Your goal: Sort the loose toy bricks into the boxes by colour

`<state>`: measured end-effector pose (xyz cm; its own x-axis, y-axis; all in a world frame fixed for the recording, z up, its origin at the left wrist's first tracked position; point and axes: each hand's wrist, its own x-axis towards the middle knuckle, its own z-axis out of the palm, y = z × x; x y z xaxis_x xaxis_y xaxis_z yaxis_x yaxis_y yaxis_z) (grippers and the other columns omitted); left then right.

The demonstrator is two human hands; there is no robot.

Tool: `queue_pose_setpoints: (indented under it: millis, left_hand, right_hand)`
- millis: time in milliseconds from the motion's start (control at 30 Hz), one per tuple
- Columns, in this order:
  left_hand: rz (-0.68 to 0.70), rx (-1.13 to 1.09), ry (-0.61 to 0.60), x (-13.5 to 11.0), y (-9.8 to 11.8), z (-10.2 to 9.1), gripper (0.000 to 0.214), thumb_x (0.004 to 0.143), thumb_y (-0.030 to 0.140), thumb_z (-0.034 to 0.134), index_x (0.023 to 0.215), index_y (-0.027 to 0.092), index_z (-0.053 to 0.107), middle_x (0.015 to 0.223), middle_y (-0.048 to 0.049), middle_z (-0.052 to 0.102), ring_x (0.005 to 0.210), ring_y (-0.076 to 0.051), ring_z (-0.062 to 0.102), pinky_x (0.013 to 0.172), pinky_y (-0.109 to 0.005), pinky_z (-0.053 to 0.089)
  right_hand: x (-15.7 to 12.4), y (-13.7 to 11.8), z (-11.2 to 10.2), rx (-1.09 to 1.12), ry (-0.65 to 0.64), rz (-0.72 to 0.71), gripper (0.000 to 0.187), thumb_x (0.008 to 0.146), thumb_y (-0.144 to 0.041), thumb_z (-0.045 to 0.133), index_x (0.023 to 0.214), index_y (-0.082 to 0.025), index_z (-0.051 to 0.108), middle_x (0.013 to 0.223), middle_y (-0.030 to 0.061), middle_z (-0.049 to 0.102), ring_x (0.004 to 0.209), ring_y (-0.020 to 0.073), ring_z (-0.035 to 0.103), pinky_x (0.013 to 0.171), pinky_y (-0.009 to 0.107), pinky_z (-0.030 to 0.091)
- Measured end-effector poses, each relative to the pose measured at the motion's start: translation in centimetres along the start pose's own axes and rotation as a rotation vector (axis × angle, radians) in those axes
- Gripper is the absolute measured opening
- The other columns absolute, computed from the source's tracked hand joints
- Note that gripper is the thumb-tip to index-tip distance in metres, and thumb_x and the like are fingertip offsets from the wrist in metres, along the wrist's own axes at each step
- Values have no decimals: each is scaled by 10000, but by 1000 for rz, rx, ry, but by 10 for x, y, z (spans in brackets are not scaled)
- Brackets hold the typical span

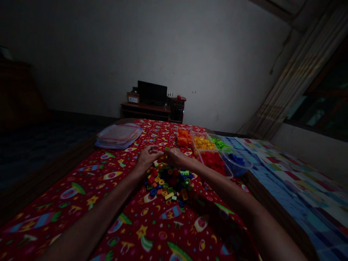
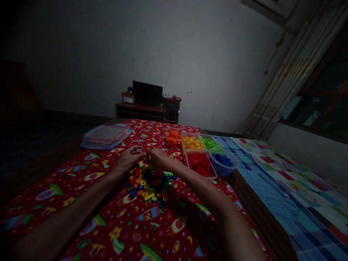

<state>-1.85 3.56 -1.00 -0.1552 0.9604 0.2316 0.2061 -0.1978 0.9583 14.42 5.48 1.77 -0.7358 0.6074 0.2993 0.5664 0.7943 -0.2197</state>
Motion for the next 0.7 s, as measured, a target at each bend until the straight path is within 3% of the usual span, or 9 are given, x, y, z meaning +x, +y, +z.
queue_pose_setpoints:
  millis: [200,333,500,600,700]
  left_hand:
    - [76,-31,-40,-4,5,13,622,463,536,749,933,188,536,669,28,594,604,-177,612,527,-273,463]
    - [74,16,-84,-9,7,14,511,588,557,663,916,185,537,736,-12,639,612,-190,632,533,-284,479]
    - [129,127,18,-1,-1,3,342,794,444,438,979,180,552,861,-57,678,722,-198,663,658,-313,523]
    - [124,195,53,4,-7,-5,337,815,381,394,1023,165,549,891,-74,690,772,-205,669,721,-329,528]
    - [96,288,85,7,-11,-12,318,812,350,395,1020,172,557,900,-73,699,795,-212,673,741,-333,525]
  right_hand:
    - [-16,-3,-5,75,-14,57,134,839,-233,593,856,-102,618,635,-12,537,536,67,392,510,195,251]
    - [-27,7,-19,51,-50,67,130,845,-204,555,784,-116,630,617,-18,525,548,67,379,520,191,256]
    - [-32,67,-59,-169,-10,313,192,829,-182,524,711,-86,642,598,1,539,528,66,371,505,196,243]
    - [-28,110,-87,-367,32,517,219,853,-210,516,799,-65,672,721,75,633,605,98,473,542,202,298]
    - [-20,142,-106,-437,-15,631,245,876,-262,526,920,-75,678,855,118,680,713,132,571,605,194,366]
